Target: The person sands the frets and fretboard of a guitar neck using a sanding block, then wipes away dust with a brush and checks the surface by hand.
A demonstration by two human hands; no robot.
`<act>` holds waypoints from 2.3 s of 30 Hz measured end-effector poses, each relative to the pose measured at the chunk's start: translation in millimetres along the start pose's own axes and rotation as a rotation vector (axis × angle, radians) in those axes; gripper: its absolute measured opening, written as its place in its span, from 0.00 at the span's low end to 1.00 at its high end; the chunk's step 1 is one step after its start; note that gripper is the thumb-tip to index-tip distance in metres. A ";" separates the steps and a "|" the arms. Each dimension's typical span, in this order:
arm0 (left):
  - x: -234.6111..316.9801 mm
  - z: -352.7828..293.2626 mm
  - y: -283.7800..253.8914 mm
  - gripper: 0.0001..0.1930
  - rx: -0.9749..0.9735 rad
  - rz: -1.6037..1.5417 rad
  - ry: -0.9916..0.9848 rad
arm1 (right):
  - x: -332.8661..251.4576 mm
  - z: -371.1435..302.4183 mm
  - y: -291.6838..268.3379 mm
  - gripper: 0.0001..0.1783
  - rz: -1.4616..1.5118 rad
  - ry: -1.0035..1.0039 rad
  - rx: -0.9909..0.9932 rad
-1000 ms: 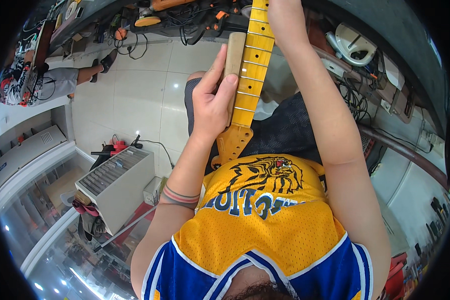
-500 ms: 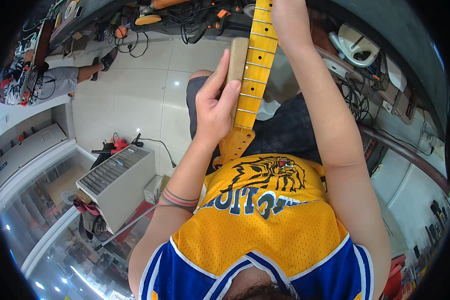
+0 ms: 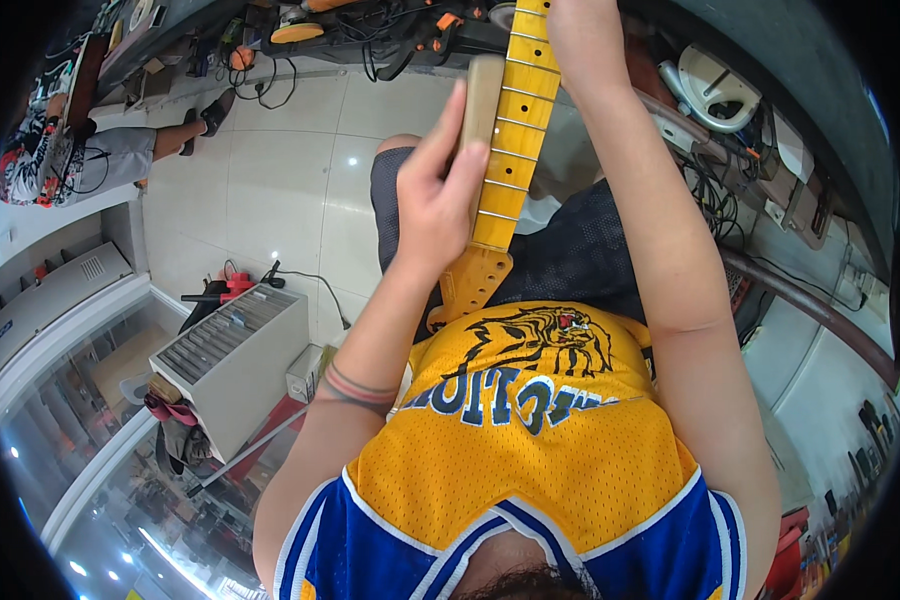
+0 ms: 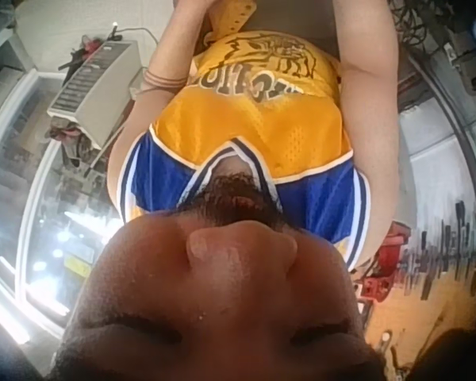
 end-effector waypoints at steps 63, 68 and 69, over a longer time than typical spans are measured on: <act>0.1 9.4 16.6 0.35 0.000 -0.074 -0.077 | 4.4 16.5 -8.7 0.22 0.001 -0.116 0.061; 3.7 18.1 16.6 0.34 0.055 -0.108 -0.105 | 7.5 12.5 -2.6 0.21 -0.026 -0.063 0.055; 12.1 46.7 27.0 0.34 0.048 -0.097 -0.012 | 9.7 14.1 -0.6 0.21 -0.028 -0.070 0.057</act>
Point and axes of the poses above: each hand's wrist, its own z-axis towards the middle knuckle, its own y-axis out of the palm, x = y × z, the point moved 9 cm from there along z, towards the middle knuckle, and after that the axes turned 12 degrees about x, right-handed, at the moved point
